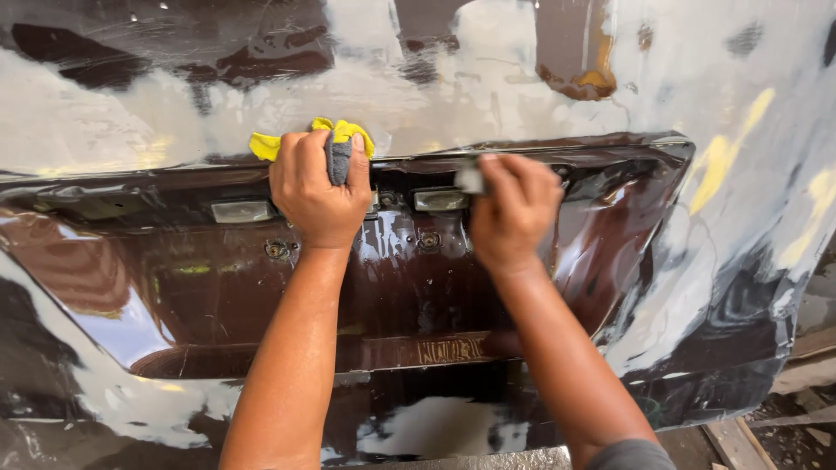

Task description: The person sands the surface of a maroon car trunk lid using a sanding block and a yellow cloth. They repeatedly dip the tools into a green bucket of water to clean them before continuing to sand different sections of the trunk lid.

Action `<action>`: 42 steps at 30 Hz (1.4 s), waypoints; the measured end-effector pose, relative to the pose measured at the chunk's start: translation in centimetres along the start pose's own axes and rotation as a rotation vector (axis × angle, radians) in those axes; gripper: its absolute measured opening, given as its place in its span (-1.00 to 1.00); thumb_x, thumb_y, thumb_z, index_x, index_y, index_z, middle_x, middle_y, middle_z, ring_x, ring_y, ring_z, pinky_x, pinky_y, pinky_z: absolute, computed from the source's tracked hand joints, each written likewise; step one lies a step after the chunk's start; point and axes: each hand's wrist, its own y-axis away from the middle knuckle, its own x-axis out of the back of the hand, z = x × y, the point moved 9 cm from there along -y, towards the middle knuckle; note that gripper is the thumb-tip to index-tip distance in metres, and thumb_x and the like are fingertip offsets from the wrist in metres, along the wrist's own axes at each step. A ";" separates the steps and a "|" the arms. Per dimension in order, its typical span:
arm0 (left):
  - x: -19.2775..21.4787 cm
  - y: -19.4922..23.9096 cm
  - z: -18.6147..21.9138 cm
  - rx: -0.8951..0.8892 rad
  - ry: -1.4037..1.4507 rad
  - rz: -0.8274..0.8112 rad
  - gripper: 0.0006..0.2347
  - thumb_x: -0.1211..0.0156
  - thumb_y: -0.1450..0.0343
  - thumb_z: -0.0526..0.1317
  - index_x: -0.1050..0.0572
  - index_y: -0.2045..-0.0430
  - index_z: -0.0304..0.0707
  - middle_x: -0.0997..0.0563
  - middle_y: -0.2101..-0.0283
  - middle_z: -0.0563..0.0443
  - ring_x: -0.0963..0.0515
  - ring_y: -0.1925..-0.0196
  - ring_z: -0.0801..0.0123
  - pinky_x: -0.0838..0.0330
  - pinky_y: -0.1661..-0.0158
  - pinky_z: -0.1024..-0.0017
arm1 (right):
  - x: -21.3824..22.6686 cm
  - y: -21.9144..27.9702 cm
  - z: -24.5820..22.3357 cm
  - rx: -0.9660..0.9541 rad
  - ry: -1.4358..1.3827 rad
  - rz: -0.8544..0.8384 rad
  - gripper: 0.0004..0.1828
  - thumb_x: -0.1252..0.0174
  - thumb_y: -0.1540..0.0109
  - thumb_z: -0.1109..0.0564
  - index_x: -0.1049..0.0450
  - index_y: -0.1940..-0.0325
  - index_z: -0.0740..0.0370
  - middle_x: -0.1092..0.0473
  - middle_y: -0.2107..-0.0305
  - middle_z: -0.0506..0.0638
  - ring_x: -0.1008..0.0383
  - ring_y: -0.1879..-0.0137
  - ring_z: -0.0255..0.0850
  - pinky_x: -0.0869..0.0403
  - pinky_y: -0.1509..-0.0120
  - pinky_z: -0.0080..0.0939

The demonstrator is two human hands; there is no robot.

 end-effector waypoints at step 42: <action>0.0 0.1 0.0 -0.014 0.020 0.018 -0.75 -0.38 -0.46 -0.14 -0.46 0.19 -0.28 -0.52 0.20 -0.10 -0.56 0.17 -0.01 -0.41 0.13 0.12 | 0.1 -2.5 2.8 0.275 0.001 -0.361 -0.71 -0.29 0.01 0.22 -0.55 0.21 0.05 -0.43 0.23 -0.10 -0.37 0.09 -0.08 -0.20 -0.02 -0.03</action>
